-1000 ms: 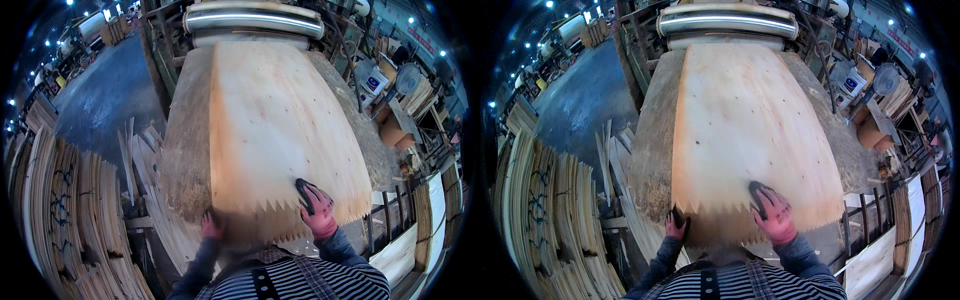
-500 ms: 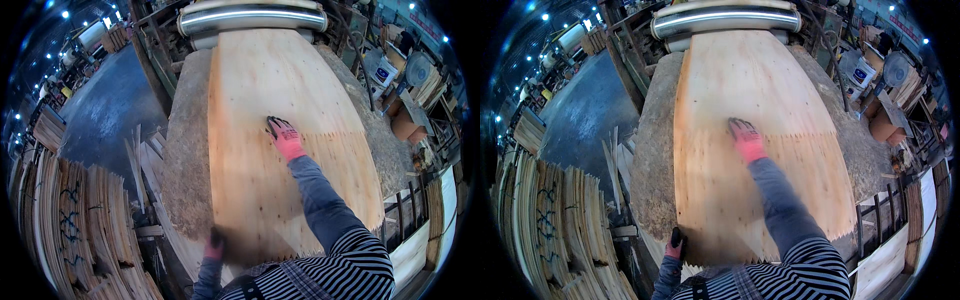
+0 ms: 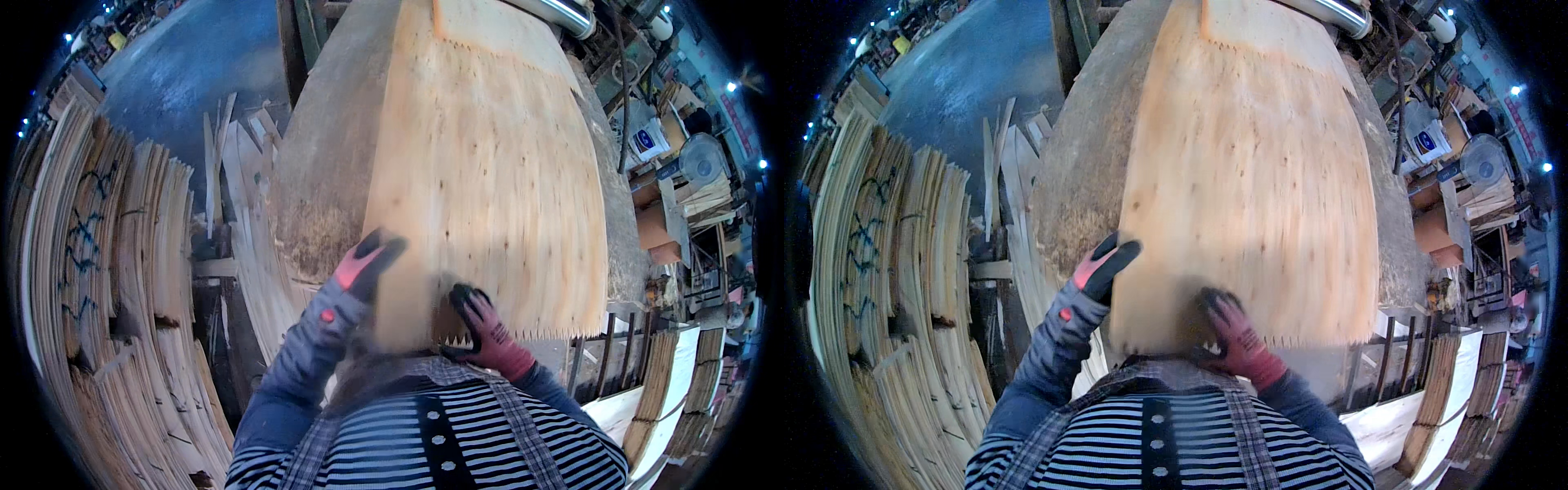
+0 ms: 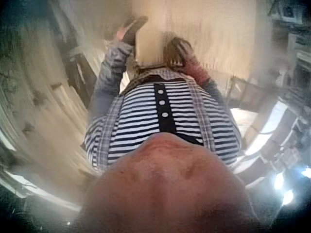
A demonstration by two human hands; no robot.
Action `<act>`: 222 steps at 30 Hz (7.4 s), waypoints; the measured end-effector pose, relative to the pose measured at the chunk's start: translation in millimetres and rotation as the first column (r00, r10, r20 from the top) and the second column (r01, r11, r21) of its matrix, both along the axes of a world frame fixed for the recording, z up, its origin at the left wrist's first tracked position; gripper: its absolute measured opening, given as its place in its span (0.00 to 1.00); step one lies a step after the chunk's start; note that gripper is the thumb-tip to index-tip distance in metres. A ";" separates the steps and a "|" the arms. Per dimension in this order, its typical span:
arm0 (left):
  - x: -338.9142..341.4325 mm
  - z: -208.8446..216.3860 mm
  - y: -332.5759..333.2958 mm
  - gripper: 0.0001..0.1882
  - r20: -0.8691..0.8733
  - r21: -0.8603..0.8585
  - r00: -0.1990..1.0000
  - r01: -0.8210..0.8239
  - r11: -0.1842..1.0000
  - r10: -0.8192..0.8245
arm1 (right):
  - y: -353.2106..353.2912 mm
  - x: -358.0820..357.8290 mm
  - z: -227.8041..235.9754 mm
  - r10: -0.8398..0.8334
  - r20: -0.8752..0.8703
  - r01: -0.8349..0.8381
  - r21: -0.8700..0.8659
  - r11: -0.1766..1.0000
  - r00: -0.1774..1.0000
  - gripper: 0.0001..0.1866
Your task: The person feeds large, light-colored wooden boards with serrated edges into a roller machine in a workshop. They guide the boards through the rollers with gloved hands, retrieve them from a stack, and repeat the process.
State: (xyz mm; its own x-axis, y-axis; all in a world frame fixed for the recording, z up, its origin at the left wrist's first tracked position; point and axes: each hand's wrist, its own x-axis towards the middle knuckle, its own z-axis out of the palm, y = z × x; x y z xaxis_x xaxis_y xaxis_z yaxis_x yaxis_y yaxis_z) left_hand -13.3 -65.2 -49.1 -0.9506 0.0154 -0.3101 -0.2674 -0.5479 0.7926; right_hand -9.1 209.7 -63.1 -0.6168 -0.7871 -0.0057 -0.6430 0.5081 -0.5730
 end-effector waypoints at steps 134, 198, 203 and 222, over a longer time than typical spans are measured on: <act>-4.8 -64.0 9.0 0.20 0.074 -0.385 0.949 -0.257 0.887 0.307 | -93.6 -273.4 -19.5 -0.532 -0.560 0.573 -0.121 0.811 0.635 0.34; -306.5 -19.5 723.9 0.21 -0.436 -0.563 0.871 -0.461 0.686 0.227 | 524.4 -529.9 -17.0 -0.455 0.195 0.493 -0.426 0.758 0.869 0.36; -400.3 -75.1 720.3 0.21 -0.409 -0.541 0.892 -0.409 0.734 0.195 | 565.9 -472.4 17.5 -0.397 0.187 0.437 -0.296 0.849 0.899 0.35; -388.6 104.1 857.8 0.21 0.027 -0.222 0.857 -0.497 0.839 0.515 | 498.7 -675.0 194.7 0.747 0.578 0.376 -0.805 0.459 0.327 0.18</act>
State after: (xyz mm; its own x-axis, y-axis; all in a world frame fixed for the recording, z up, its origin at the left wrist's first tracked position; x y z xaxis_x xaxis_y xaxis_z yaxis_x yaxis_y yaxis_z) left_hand -401.9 792.6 55.0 -0.7795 -0.5313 -0.3317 -0.0658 -0.4572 0.8869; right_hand -684.1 708.4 131.5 -0.4924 -0.8248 0.2779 0.4775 -0.5230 -0.7060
